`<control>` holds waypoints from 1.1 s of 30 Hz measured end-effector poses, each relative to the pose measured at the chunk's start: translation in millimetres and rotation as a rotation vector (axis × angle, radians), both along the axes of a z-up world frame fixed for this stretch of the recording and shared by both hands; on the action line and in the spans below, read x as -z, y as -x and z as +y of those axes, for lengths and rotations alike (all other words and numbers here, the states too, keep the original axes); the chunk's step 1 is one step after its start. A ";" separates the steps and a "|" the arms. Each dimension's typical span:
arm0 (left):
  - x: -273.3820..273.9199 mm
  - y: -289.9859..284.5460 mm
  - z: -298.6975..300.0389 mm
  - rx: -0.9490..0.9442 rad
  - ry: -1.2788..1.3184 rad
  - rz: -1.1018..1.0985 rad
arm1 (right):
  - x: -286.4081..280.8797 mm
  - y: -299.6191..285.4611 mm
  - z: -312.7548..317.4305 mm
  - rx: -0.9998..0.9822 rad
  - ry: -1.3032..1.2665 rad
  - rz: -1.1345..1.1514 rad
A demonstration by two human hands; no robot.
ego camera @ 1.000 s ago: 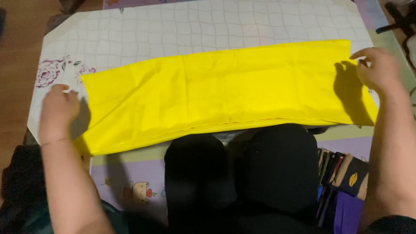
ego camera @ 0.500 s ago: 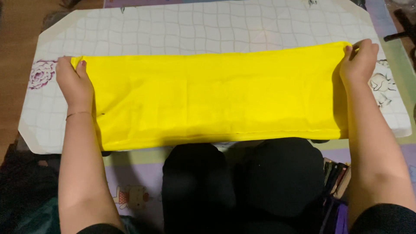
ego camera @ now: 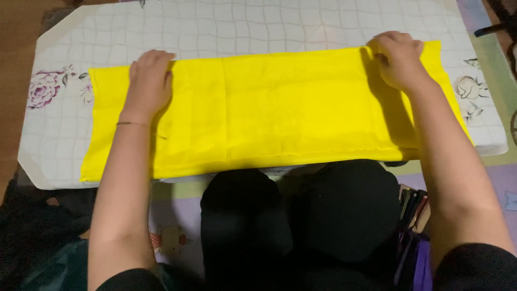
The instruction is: Folding and smoothing different pieces of fabric on a low table
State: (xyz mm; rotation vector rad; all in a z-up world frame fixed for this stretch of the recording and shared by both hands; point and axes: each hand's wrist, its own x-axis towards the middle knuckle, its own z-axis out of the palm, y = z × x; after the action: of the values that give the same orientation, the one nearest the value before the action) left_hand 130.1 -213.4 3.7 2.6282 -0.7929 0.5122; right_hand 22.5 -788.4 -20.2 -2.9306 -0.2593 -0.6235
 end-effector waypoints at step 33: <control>27.3 -8.0 -136.6 -0.120 -0.145 0.262 | -16.8 -38.7 113.9 -0.010 -0.072 0.127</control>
State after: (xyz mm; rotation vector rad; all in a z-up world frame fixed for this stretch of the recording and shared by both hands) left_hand 138.1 -350.0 -23.6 2.8110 -0.6127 0.1379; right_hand 61.3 -674.5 -3.4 -2.8828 -0.2329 -0.4340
